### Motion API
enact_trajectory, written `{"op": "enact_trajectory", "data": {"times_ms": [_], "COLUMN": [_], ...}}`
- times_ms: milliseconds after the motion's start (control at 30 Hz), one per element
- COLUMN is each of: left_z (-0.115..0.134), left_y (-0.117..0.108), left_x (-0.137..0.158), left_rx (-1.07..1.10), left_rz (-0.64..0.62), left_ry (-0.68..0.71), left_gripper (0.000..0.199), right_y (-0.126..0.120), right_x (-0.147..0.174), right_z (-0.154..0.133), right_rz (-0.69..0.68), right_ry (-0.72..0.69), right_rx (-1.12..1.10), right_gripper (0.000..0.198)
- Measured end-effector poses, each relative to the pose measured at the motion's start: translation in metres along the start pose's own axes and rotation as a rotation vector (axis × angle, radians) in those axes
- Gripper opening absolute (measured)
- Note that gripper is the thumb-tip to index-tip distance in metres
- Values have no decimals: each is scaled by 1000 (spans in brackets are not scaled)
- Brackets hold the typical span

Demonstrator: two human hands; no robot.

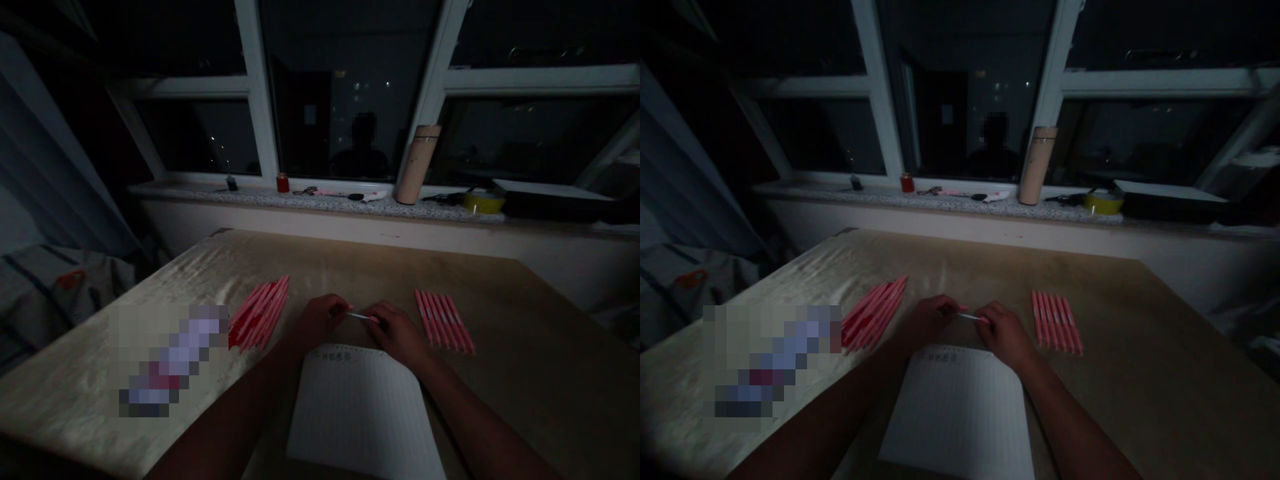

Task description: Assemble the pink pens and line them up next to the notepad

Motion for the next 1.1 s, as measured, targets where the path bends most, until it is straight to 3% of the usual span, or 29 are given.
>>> {"op": "enact_trajectory", "data": {"times_ms": [233,700,900,1100], "left_z": [4,-2,-13,-28], "left_y": [-2,0,-12,-1], "left_x": [0,1,-8,-13], "left_rx": [11,33,-330,-494], "left_rz": [10,-5,96,-36], "left_ry": [13,28,107,75], "left_gripper": [25,18,24,28], "right_y": [-1,-1,-2,-4], "right_x": [-1,0,-1,-1], "right_z": [-4,1,6,7], "right_rz": [-6,16,41,55], "right_ry": [-15,8,45,64], "right_rx": [10,9,22,46], "right_gripper": [15,15,19,20]}}
Point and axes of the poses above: each hand's wrist, its own x-axis away from the middle knuckle, its own y-axis out of the palm, z = x × y, the point moved 8 cm from there along -x, towards the middle knuckle, and after that the axes turned 1 degree about z, right-handed, at the moved point
